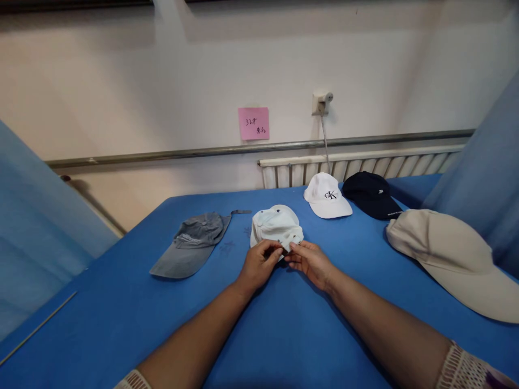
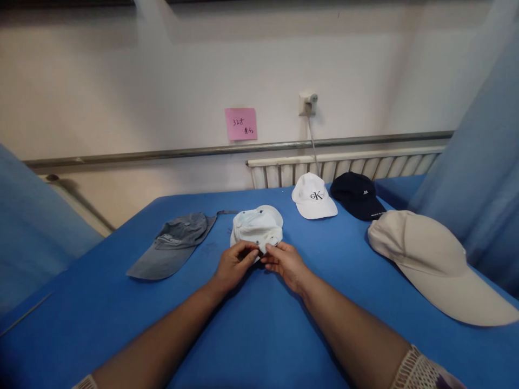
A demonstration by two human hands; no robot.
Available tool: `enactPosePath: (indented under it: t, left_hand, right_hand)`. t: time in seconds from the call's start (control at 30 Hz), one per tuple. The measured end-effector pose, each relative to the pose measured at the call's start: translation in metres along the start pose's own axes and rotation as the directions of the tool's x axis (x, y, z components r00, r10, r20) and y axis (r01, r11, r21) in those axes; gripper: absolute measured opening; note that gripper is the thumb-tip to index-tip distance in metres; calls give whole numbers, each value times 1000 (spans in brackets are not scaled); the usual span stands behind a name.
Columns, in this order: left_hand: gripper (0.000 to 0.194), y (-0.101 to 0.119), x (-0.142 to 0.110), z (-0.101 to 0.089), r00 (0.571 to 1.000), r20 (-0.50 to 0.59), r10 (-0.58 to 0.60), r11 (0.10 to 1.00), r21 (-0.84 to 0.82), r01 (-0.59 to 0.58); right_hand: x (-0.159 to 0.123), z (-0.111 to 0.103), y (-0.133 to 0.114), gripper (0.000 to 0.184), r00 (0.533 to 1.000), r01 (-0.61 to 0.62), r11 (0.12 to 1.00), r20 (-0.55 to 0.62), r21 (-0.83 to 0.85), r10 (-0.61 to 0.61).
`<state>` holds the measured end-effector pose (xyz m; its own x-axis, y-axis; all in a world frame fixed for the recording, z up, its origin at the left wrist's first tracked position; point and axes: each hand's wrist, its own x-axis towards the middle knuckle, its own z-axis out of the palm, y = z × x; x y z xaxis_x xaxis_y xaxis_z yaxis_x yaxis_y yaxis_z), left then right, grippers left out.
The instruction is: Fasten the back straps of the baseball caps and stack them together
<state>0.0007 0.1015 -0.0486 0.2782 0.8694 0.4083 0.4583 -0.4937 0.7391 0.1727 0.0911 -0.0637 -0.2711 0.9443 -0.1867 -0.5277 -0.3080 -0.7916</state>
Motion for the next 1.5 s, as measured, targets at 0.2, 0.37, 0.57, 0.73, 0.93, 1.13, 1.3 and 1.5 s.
enactPosePath:
  t: [0.2, 0.37, 0.57, 0.73, 0.93, 1.13, 1.3, 1.5]
  left_hand:
    - [20, 1, -1, 2, 999, 0, -45, 998, -50, 45]
    - [26, 1, 1, 2, 996, 2, -90, 992, -89, 90]
    - [28, -4, 2, 3, 985, -20, -172, 972, -169, 167]
    - [26, -4, 3, 3, 987, -31, -156, 976, -162, 149]
    - [18, 2, 1, 0, 999, -14, -49, 999, -8, 49]
    - [21, 13, -3, -3, 998, 38, 59, 991, 120, -63]
    - [17, 9, -4, -1, 994, 19, 103, 984, 147, -105]
    - [18, 7, -3, 0, 983, 25, 180, 969, 167, -182]
  right_hand:
    - [-1, 4, 0, 34, 999, 13, 997, -44, -75, -16]
    - [-3, 10, 2, 36, 972, 22, 998, -234, -57, -35]
    - [-6, 14, 1, 43, 950, 117, 993, -290, -20, -118]
    - [-6, 14, 1, 46, 963, 126, 987, -227, -103, -146]
    - [-5, 13, 0, 41, 974, 125, 985, -176, -122, -145]
    - [-5, 13, 2, 38, 961, 182, 967, -176, -179, -213]
    - [-6, 12, 2, 36, 955, 205, 958, -173, -198, -240]
    - [-5, 13, 3, 33, 944, 238, 954, -187, -184, -272]
